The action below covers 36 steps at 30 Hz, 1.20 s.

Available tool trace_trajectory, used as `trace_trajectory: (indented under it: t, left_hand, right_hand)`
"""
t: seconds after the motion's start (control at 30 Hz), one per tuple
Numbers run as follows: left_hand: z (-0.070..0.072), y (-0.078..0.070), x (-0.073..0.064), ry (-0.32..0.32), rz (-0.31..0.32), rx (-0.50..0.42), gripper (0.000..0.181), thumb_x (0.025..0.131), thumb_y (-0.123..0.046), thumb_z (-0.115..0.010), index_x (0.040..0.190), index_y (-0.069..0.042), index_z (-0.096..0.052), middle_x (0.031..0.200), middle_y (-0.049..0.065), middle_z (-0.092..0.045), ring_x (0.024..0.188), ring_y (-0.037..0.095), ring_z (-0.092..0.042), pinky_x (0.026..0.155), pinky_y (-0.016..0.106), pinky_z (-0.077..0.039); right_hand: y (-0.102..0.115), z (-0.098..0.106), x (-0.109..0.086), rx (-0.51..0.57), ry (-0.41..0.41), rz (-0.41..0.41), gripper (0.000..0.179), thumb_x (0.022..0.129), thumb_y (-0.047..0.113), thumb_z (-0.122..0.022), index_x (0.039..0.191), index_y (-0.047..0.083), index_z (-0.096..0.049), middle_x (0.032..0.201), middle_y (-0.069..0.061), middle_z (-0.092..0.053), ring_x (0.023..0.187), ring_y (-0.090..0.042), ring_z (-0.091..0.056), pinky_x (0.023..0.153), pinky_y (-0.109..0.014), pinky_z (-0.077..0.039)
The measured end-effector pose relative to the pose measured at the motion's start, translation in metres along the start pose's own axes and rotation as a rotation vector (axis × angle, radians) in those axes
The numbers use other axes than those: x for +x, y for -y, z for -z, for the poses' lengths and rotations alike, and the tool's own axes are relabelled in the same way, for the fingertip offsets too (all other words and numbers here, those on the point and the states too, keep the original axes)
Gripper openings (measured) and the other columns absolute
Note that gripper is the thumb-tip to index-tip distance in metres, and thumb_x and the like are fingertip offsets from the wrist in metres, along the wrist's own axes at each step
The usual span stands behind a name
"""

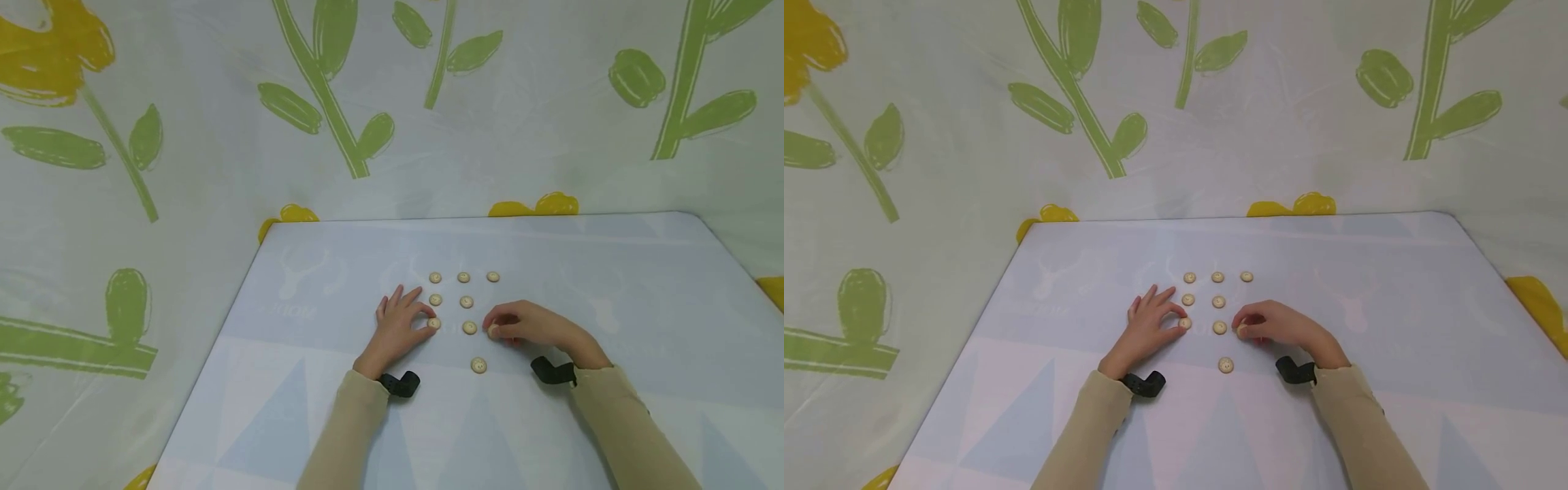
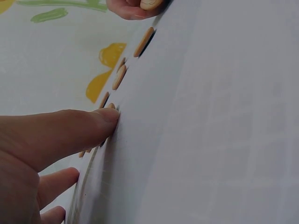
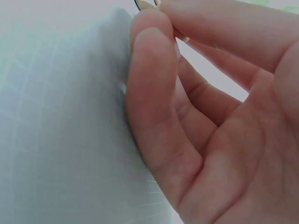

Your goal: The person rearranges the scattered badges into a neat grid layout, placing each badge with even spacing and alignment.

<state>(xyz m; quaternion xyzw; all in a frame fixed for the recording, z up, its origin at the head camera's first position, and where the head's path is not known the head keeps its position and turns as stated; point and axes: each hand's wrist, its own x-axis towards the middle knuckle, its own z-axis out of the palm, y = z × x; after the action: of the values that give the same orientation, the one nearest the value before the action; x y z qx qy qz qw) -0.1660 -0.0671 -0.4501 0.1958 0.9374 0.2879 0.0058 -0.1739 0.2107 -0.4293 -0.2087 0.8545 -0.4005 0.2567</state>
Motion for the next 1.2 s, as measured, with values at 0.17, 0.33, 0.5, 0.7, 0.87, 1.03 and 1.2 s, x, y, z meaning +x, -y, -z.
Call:
trace_trajectory:
  t: [0.17, 0.33, 0.5, 0.7, 0.87, 1.03, 1.2]
  left_hand:
    - [0.0004, -0.0006, 0.0000, 0.007, 0.009, 0.007, 0.014, 0.078, -0.035, -0.065, 0.090, -0.028, -0.061, 0.141, -0.001, -0.034, 0.134, 0.029, -0.010, 0.099, 0.054, -0.005]
    - [0.0016, -0.0007, -0.0003, 0.003, 0.007, 0.016, 0.014, 0.078, -0.035, -0.065, 0.090, -0.028, -0.061, 0.140, 0.000, -0.034, 0.134, 0.029, -0.011, 0.099, 0.054, -0.005]
    - [0.0009, -0.0002, -0.0009, 0.001, 0.003, 0.012, 0.014, 0.079, -0.035, -0.065, 0.090, -0.028, -0.061, 0.140, 0.000, -0.034, 0.133, 0.030, -0.011, 0.098, 0.055, -0.004]
    - [-0.0007, -0.0002, -0.0005, 0.002, 0.002, 0.008, 0.013, 0.079, -0.035, -0.064, 0.090, -0.028, -0.061, 0.140, 0.000, -0.034, 0.133, 0.030, -0.011, 0.098, 0.055, -0.005]
    - [-0.0001, -0.0001, -0.0005, -0.003, -0.003, 0.008, 0.013, 0.079, -0.035, -0.065, 0.090, -0.028, -0.061, 0.140, 0.000, -0.034, 0.133, 0.030, -0.011, 0.098, 0.055, -0.004]
    - [-0.0006, 0.0006, -0.0005, -0.002, -0.001, 0.005, 0.014, 0.079, -0.036, -0.065, 0.090, -0.029, -0.061, 0.141, 0.000, -0.034, 0.134, 0.029, -0.010, 0.099, 0.055, -0.004]
    - [-0.0022, 0.0011, -0.0004, -0.012, -0.012, 0.001, 0.013, 0.078, -0.036, -0.064, 0.089, -0.029, -0.060, 0.140, 0.000, -0.034, 0.133, 0.030, -0.011, 0.098, 0.055, -0.005]
  right_hand:
    - [-0.0038, 0.0019, 0.0006, 0.058, -0.008, 0.008, 0.019, 0.084, 0.030, -0.061, 0.096, 0.016, -0.063, 0.071, -0.003, -0.058, 0.064, -0.019, -0.055, 0.058, -0.032, -0.047]
    - [-0.0032, 0.0025, 0.0022, 0.069, -0.039, -0.025, 0.021, 0.082, 0.029, -0.063, 0.097, 0.014, -0.061, 0.074, -0.004, -0.059, 0.065, -0.019, -0.055, 0.059, -0.032, -0.046]
    - [-0.0028, 0.0026, 0.0022, 0.042, -0.086, -0.066, 0.025, 0.080, 0.026, -0.065, 0.102, 0.016, -0.062, 0.082, -0.002, -0.059, 0.071, -0.019, -0.055, 0.064, -0.033, -0.044]
    - [-0.0055, 0.0038, 0.0036, 0.065, -0.195, -0.159, 0.029, 0.081, 0.027, -0.064, 0.107, 0.016, -0.061, 0.089, -0.003, -0.059, 0.075, -0.019, -0.055, 0.067, -0.031, -0.045]
    - [-0.0057, 0.0035, 0.0068, 0.098, -0.254, -0.207, 0.035, 0.081, 0.031, -0.064, 0.110, 0.012, -0.059, 0.086, -0.006, -0.060, 0.073, -0.019, -0.056, 0.066, -0.031, -0.045]
    - [-0.0060, 0.0032, 0.0083, 0.092, -0.295, -0.221, 0.033, 0.082, 0.025, -0.063, 0.111, 0.010, -0.057, 0.087, -0.006, -0.059, 0.071, -0.018, -0.057, 0.064, -0.030, -0.046]
    - [-0.0047, 0.0036, 0.0089, 0.079, -0.313, -0.241, 0.032, 0.083, 0.023, -0.062, 0.112, 0.011, -0.056, 0.090, -0.007, -0.058, 0.072, -0.018, -0.056, 0.065, -0.029, -0.046]
